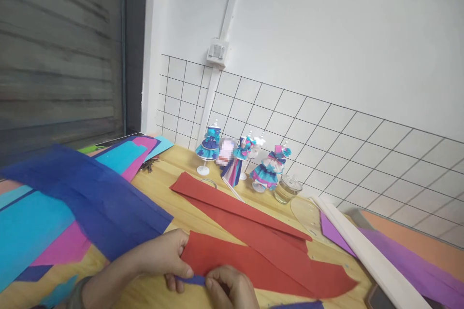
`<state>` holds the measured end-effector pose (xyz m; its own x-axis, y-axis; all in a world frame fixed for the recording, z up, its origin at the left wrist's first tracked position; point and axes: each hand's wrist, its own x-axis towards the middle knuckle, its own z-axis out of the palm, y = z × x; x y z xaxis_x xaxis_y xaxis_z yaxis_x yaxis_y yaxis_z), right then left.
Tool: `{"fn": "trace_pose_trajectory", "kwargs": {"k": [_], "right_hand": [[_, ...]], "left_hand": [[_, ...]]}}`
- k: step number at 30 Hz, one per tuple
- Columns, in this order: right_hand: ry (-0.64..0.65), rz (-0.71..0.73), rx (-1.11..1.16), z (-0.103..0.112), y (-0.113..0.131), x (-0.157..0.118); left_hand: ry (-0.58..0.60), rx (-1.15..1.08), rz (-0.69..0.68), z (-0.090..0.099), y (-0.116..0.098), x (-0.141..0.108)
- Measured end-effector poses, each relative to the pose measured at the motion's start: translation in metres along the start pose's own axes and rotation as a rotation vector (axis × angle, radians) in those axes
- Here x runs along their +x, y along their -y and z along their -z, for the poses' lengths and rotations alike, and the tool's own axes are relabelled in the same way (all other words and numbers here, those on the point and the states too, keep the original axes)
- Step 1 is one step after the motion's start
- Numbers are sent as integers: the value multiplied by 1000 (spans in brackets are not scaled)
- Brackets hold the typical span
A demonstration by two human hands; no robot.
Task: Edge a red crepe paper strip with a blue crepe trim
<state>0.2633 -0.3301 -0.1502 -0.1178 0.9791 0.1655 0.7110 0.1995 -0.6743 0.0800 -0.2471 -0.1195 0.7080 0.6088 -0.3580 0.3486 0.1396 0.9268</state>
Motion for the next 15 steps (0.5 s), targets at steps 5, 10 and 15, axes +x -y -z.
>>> {"fn": "trace_pose_trajectory", "kwargs": {"k": [5, 10, 15], "right_hand": [[41, -118, 33, 0, -2, 1], [176, -355, 288, 5, -18, -2], [241, -431, 462, 19, -27, -9]], "left_hand": [[-36, 28, -3, 1, 0, 0], [-51, 37, 4, 7, 1, -1], [-51, 30, 16, 14, 6, 2]]}}
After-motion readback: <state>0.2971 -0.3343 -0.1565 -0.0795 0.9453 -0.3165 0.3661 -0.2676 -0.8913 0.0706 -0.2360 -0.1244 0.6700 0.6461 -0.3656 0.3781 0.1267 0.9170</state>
